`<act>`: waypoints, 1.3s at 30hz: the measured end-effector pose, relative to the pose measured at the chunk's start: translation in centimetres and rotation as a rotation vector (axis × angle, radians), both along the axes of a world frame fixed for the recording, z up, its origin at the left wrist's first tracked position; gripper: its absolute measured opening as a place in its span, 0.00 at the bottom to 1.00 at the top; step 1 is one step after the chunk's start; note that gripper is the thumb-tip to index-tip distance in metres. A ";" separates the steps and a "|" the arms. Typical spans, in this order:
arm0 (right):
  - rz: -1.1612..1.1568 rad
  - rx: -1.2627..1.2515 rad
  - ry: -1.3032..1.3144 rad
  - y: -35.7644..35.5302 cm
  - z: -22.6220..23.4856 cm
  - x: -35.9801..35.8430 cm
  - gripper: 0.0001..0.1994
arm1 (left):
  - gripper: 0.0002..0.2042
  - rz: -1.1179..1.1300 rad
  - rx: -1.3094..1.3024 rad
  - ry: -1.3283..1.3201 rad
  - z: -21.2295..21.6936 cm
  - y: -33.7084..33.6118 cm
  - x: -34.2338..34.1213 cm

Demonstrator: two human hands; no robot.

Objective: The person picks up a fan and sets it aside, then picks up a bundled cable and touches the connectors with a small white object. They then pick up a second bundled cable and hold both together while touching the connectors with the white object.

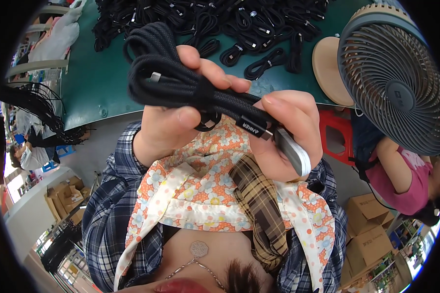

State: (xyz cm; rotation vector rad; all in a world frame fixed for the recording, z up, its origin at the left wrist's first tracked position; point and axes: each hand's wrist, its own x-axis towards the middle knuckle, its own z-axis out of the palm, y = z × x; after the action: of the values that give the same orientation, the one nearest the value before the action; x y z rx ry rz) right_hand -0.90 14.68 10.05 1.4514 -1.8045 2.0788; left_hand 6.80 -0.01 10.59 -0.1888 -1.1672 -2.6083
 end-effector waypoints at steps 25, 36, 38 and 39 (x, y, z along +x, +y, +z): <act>0.085 -0.066 -0.294 0.6 -0.8 0.5 0.20 | 0.30 0.022 -0.001 -0.118 0.6 -0.5 0.5; 0.152 -0.160 -0.185 0.2 -0.6 -0.1 0.22 | 0.27 -0.020 0.119 0.017 0.0 -0.5 0.3; 0.083 -0.107 -0.075 -0.6 -0.2 0.1 0.21 | 0.29 0.053 0.126 -0.111 0.4 -0.4 0.4; 0.013 -0.054 0.033 -1.0 0.1 0.1 0.20 | 0.29 0.053 0.126 -0.111 0.4 -0.5 0.3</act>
State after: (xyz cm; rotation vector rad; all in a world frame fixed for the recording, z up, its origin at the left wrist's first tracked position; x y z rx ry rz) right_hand -0.83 13.64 10.15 1.4792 -1.7185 2.0787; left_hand 7.12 -0.49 10.97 0.0128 -1.0228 -2.6645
